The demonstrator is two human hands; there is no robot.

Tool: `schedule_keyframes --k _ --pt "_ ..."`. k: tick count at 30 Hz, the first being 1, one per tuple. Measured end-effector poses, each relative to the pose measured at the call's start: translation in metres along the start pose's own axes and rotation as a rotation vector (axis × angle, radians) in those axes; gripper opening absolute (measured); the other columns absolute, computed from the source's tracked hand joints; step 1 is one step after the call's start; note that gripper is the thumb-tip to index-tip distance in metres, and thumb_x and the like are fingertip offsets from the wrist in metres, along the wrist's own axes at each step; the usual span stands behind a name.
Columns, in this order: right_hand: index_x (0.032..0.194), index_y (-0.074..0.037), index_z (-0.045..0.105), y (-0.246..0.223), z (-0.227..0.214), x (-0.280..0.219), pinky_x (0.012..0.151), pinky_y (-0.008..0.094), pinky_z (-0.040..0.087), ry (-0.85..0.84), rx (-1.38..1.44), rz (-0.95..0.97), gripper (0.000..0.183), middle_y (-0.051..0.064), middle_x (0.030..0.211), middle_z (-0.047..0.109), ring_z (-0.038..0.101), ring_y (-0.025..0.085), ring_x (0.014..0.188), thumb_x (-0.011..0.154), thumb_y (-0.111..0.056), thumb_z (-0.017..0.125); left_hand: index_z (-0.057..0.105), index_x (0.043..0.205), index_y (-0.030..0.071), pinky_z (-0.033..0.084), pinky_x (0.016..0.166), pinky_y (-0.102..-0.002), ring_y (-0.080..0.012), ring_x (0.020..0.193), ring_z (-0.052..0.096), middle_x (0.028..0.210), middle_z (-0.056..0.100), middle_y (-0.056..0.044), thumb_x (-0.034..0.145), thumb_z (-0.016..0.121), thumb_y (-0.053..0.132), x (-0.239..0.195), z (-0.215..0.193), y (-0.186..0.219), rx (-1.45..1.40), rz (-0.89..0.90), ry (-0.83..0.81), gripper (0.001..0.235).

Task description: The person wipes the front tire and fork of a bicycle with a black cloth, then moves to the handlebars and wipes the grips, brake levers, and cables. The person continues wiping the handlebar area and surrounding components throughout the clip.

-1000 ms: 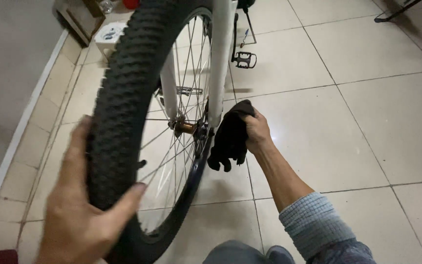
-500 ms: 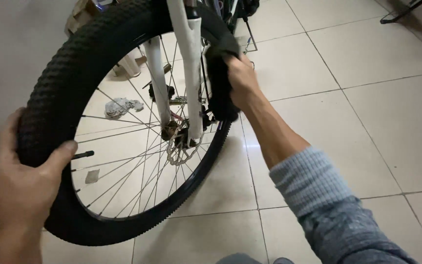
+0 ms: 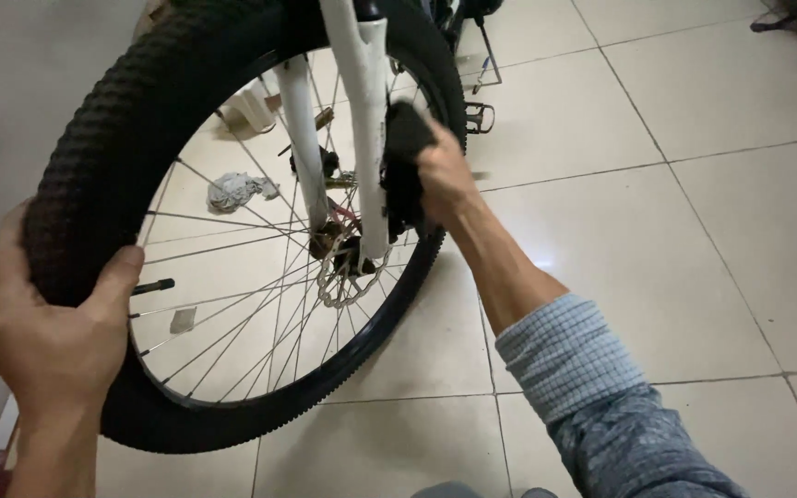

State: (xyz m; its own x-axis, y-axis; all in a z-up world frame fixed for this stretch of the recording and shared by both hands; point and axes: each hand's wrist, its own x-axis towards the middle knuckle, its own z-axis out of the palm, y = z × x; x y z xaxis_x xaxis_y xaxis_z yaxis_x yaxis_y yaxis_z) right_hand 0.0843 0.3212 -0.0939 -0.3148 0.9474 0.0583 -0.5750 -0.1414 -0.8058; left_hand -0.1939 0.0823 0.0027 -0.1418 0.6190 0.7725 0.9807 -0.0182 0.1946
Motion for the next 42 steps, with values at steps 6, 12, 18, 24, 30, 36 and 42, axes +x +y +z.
schedule_keyframes --k 6,12,18,24,30,36,42 --pt "0.153 0.004 0.037 -0.001 -0.007 0.030 0.062 0.034 0.059 -0.005 -0.127 -0.211 0.063 0.014 0.090 0.063 0.065 0.022 0.074 0.091 0.010 0.048 0.060 0.151 -0.014 0.049 0.093 -0.050 -0.0446 0.112 0.063 0.132 0.066 -0.029 0.098 0.089 0.007 0.001 -0.002 -0.002 0.010 0.076 -0.003 0.064" --pt "0.137 -0.005 0.055 0.049 -0.037 -0.001 0.061 0.041 0.063 -0.068 -0.197 -0.167 0.043 0.013 0.099 0.062 0.063 0.025 0.080 0.094 0.001 0.057 0.061 0.150 -0.015 0.051 0.091 -0.049 -0.0439 0.111 0.065 0.130 0.069 -0.029 0.097 0.089 0.001 -0.001 -0.003 -0.002 -0.010 0.109 0.012 0.063" --pt "0.125 -0.006 0.067 0.038 -0.050 0.009 0.071 0.041 0.062 0.468 0.250 -0.183 0.051 0.016 0.095 0.072 0.068 0.031 0.081 0.079 0.015 0.062 0.060 0.148 -0.011 0.050 0.085 -0.050 -0.0434 0.104 0.063 0.126 0.069 -0.025 0.098 0.091 0.006 -0.001 -0.003 -0.002 -0.001 0.099 0.005 0.061" --pt "0.117 0.003 0.053 -0.005 -0.001 -0.016 0.055 0.050 0.062 0.098 -0.153 -0.046 0.042 0.022 0.090 0.058 0.063 0.037 0.073 0.078 0.014 0.041 0.061 0.149 -0.012 0.051 0.085 -0.051 -0.0450 0.106 0.064 0.127 0.068 -0.028 0.098 0.091 0.007 -0.001 -0.003 0.001 0.049 0.098 0.029 0.062" --pt "0.142 -0.012 0.061 -0.025 0.010 0.036 0.056 0.034 0.047 0.390 -0.073 -0.148 0.077 0.011 0.092 0.063 0.054 0.022 0.070 0.071 0.004 0.035 0.058 0.150 0.003 0.049 0.077 -0.056 -0.0447 0.099 0.065 0.124 0.066 -0.022 0.089 0.082 0.028 0.001 0.000 0.012 0.094 -0.150 0.010 0.071" --pt "0.093 -0.012 0.059 -0.097 0.087 -0.007 0.064 0.027 0.045 0.346 -0.377 -0.733 0.035 0.000 0.082 0.053 0.048 0.015 0.077 0.073 0.006 0.035 0.063 0.146 0.009 0.055 0.071 -0.053 -0.0379 0.097 0.068 0.120 0.072 -0.016 0.085 0.082 0.039 -0.001 0.001 0.018 0.200 -0.178 0.050 0.072" --pt "0.114 -0.005 0.062 -0.093 0.077 0.002 0.082 0.040 0.054 0.385 -0.351 -0.238 0.047 0.012 0.102 0.063 0.059 0.027 0.098 0.073 -0.008 0.040 0.064 0.147 0.007 0.055 0.059 -0.051 -0.0363 0.087 0.068 0.109 0.071 -0.015 0.084 0.085 0.041 -0.004 0.000 0.017 0.209 -0.174 0.056 0.074"
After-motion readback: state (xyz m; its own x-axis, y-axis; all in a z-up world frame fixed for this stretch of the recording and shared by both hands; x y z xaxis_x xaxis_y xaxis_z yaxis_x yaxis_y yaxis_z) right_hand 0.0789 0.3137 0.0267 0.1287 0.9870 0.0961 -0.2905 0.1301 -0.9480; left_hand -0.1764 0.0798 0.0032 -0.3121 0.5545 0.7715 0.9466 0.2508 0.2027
